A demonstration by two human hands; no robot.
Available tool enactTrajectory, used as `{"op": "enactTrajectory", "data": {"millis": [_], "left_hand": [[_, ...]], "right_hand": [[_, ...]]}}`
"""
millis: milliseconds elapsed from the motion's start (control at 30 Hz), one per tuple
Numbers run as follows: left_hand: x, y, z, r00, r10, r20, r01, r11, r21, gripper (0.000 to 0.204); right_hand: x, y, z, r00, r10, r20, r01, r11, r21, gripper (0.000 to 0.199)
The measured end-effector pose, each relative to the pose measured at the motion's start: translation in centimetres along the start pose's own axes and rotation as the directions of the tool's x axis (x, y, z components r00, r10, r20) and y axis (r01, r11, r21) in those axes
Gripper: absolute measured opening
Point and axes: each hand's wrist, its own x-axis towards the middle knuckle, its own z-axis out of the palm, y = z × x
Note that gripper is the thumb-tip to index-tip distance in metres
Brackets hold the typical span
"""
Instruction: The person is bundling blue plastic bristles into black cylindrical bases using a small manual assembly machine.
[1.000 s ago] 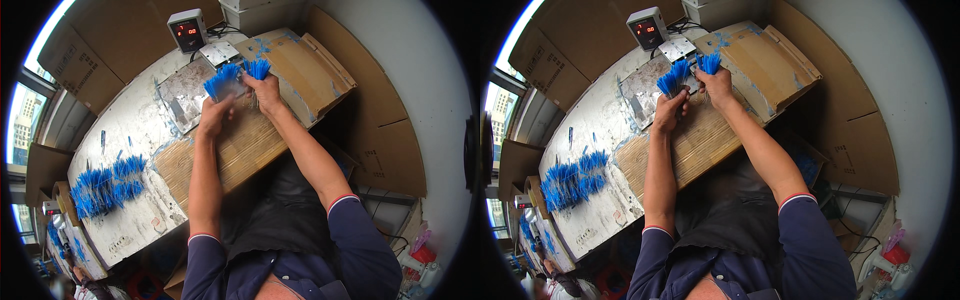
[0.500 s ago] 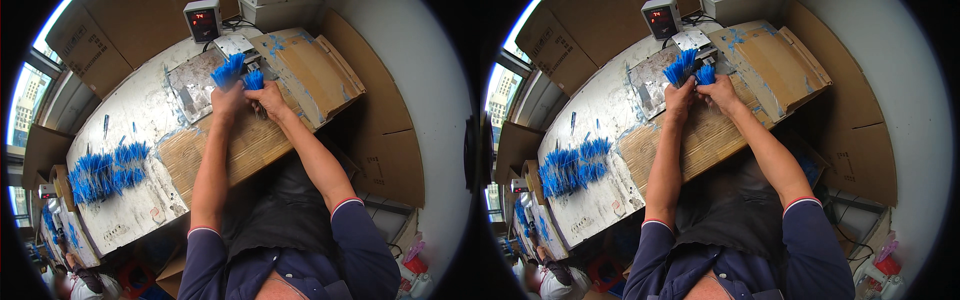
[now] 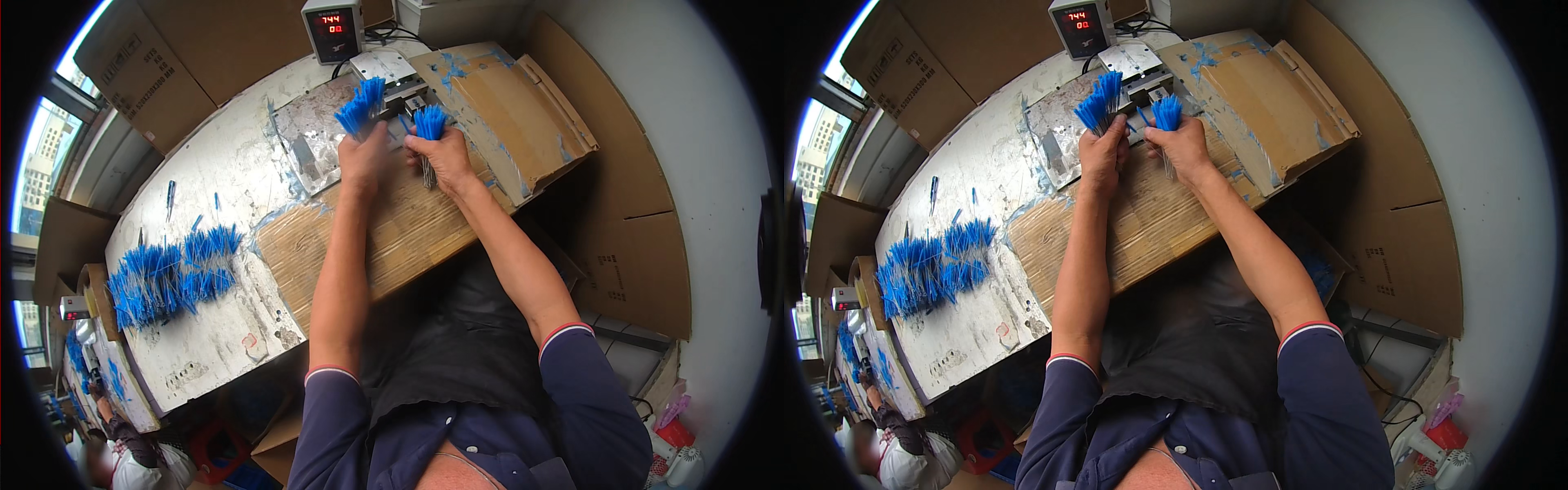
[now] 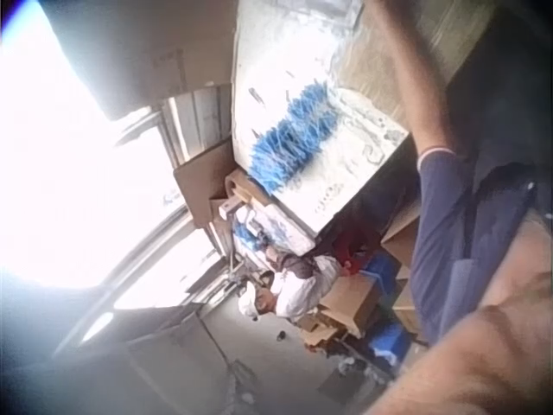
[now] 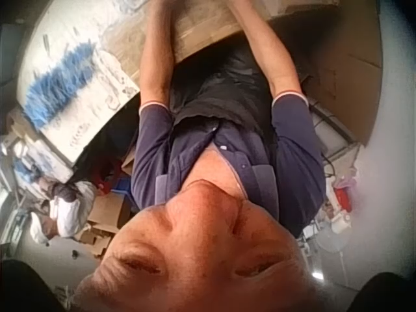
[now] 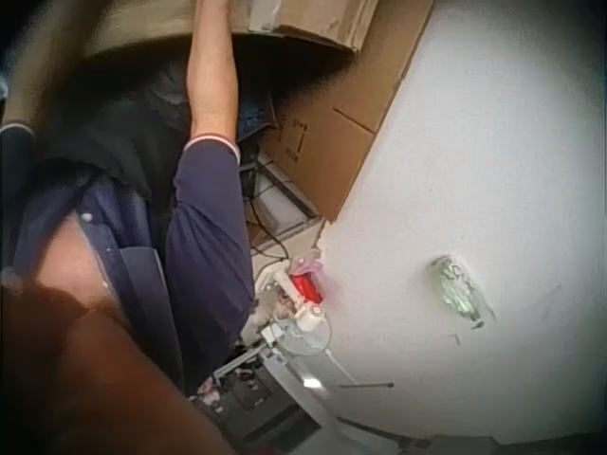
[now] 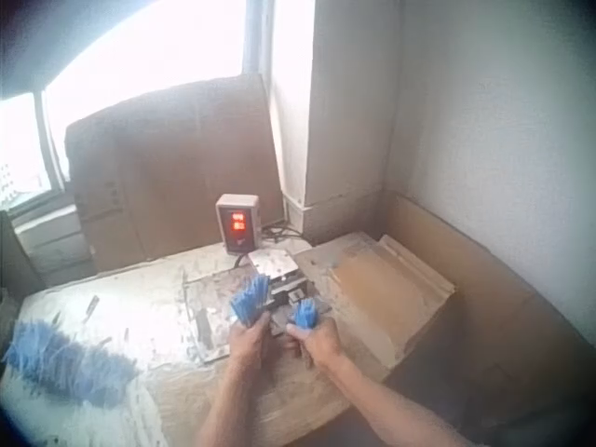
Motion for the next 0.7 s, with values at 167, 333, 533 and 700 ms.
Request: {"op": "enactTrajectory", "data": {"millis": [167, 333, 533, 700], "left_hand": [[-0.9, 0.5, 0.6, 0.998, -0.047, 0.048, 0.044, 0.998, 0.049, 0.022], [0.4, -1.0, 0.1, 0.979, 0.153, -0.137, -0.141, 0.985, 0.097, 0.020], [0.6, -0.7, -0.1, 0.853, 0.389, -0.348, -0.357, 0.921, 0.153, 0.014], [-0.1, -0.2, 0.1, 0.862, 0.415, -0.290, -0.335, 0.897, 0.289, 0.021]], "right_hand": [[-0.4, -0.1, 0.4, 0.997, 0.021, 0.069, -0.015, 0.997, -0.079, 0.017], [0.6, -0.7, -0.1, 0.996, 0.085, -0.028, -0.086, 0.996, -0.008, 0.018], [3.2, -1.1, 0.0, 0.966, 0.197, -0.166, -0.218, 0.969, -0.119, 0.010], [4.2, -1.0, 0.7, 0.949, 0.189, -0.254, -0.235, 0.957, -0.167, 0.010]]}}
